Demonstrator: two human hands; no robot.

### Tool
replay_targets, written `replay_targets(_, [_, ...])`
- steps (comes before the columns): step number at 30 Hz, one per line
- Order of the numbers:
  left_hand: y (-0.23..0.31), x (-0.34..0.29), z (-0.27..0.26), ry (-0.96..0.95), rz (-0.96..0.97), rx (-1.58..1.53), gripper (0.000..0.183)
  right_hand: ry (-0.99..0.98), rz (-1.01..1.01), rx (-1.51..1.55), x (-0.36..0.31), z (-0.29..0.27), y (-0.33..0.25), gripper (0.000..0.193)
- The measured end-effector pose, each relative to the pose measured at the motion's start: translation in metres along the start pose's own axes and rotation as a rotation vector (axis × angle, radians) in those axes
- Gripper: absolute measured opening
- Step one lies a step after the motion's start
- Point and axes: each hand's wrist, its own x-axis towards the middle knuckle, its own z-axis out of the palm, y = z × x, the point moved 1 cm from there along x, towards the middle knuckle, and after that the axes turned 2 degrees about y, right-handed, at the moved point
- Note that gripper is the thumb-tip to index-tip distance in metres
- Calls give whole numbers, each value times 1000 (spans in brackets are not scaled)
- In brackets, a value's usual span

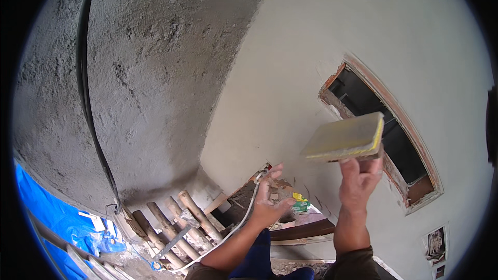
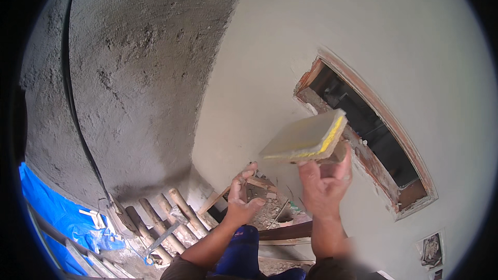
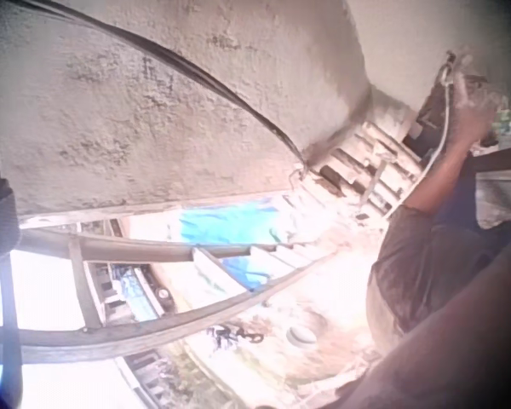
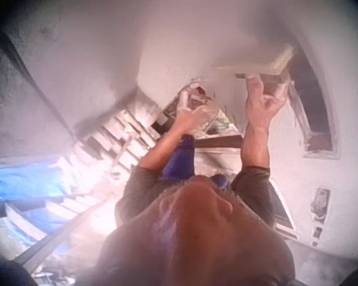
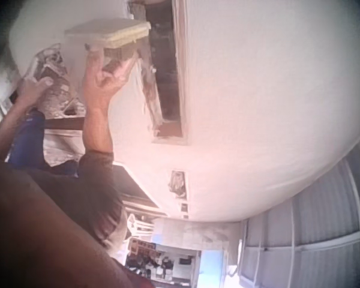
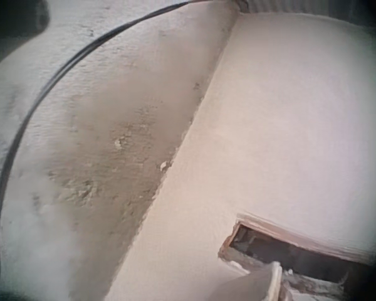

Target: The person applies plaster to a wall using a trowel, smoothing the surface with a sponge. The person repeatedly scoops plaster from a bucket and spreads it evenly across the wall, then wipes the surface to refine the finish.

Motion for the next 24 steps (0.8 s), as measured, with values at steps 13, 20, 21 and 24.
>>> replay_targets(13, [-65, -159, -280, -82, -233, 1580, 49, 372, -1085, -1479, 322, -21, -57, 33])
replay_targets(20, [-73, -179, -304, 4, -434, 1669, 52, -544, -1054, -1287, 234, 112, 36, 28])
replay_targets(21, [-70, -180, -307, 15, -440, 1689, 53, -473, -1090, -1248, 237, 100, 33, 30])
replay_targets(24, [-81, -168, -285, -59, -490, 1641, 53, 64, -1108, -1424, 299, 85, -11, 32])
